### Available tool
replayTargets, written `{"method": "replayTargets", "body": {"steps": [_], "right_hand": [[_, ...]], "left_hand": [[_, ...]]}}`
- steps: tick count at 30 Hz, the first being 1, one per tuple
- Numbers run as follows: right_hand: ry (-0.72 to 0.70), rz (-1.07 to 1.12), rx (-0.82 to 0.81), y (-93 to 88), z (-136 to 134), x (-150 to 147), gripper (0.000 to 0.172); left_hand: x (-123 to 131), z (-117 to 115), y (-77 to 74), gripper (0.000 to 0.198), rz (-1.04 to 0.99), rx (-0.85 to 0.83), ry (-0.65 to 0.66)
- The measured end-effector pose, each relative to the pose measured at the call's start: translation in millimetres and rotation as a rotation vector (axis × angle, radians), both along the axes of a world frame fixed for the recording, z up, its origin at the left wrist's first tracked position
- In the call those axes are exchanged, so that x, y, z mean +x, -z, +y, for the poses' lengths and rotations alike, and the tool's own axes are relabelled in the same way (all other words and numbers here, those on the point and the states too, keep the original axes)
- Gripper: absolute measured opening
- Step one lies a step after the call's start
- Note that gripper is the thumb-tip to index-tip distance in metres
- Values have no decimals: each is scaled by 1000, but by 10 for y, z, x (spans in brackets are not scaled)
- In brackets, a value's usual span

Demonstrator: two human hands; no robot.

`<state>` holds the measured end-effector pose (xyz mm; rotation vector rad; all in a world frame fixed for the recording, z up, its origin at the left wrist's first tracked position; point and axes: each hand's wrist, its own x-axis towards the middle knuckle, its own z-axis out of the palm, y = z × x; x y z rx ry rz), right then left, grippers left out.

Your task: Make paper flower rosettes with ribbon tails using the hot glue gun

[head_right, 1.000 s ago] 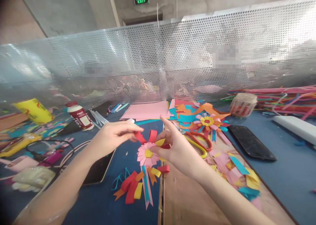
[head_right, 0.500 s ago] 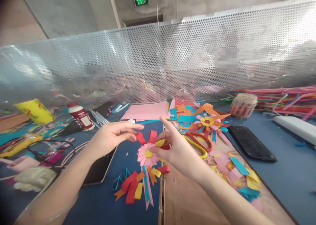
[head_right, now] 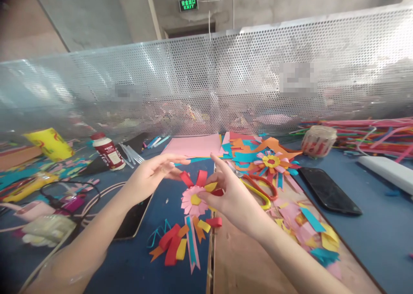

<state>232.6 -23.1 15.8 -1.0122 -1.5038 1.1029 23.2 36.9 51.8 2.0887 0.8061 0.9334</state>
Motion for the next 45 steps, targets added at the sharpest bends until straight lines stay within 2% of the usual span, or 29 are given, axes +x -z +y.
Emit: {"method": "replayTargets", "body": {"steps": [10, 20, 24, 29, 39, 45], "right_hand": [[2, 19, -22, -2, 9, -16, 83], [16, 14, 7, 18, 3, -6, 79], [5, 60, -3, 5, -2, -4, 78], [-7, 103, 4, 15, 15, -6, 78], [81, -22, 53, 24, 18, -15, 76], [67, -30, 51, 52, 33, -14, 76]], "left_hand": [[34, 14, 62, 37, -175, -229, 109], [103, -28, 128, 54, -207, -309, 41], [129, -35, 150, 48, -242, -372, 46], [151, -45, 201, 39, -262, -362, 24], [170, -77, 219, 40, -147, -348, -49], [164, -66, 240, 43, -115, -338, -82]]}}
